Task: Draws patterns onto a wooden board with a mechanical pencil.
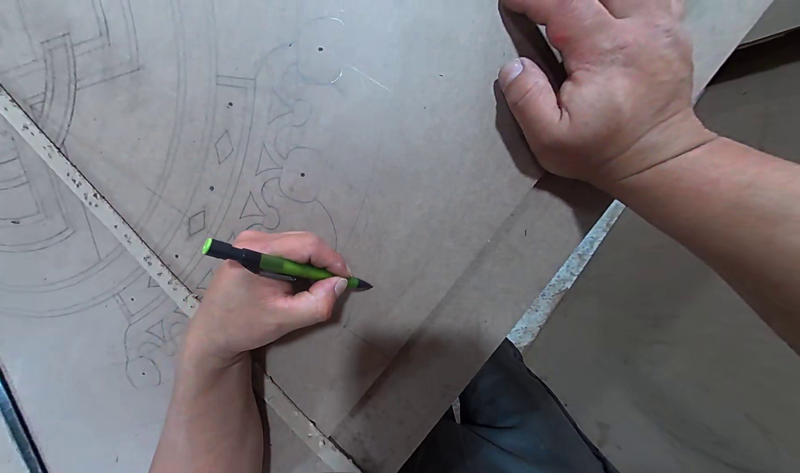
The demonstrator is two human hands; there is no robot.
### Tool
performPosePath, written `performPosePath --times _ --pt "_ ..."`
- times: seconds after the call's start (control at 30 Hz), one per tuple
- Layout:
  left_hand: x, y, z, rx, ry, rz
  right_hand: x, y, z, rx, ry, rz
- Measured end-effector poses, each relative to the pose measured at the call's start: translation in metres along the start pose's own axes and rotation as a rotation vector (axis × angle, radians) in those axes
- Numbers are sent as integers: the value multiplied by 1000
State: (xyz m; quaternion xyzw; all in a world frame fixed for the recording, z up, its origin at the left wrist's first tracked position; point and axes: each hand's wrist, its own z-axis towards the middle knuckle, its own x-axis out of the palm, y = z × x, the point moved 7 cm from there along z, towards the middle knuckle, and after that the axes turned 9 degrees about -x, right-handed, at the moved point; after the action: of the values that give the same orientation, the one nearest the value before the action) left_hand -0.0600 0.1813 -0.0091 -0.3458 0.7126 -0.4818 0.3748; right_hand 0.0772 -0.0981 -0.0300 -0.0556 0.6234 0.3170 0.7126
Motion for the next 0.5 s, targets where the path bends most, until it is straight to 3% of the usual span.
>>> performPosePath --times 0.2,0.3,0.4,0.5 --pt "-11 2 3 33 -349 -154 -1 -2 2 -39 -19 -9" --pt "-16 6 -2 84 -441 -264 -5 0 4 -44 -19 61" --pt "-17 9 -7 47 -470 -295 -44 50 -27 43 61 387" --pt "-17 13 -9 -33 -517 -350 -90 139 -129 207 473 1046"
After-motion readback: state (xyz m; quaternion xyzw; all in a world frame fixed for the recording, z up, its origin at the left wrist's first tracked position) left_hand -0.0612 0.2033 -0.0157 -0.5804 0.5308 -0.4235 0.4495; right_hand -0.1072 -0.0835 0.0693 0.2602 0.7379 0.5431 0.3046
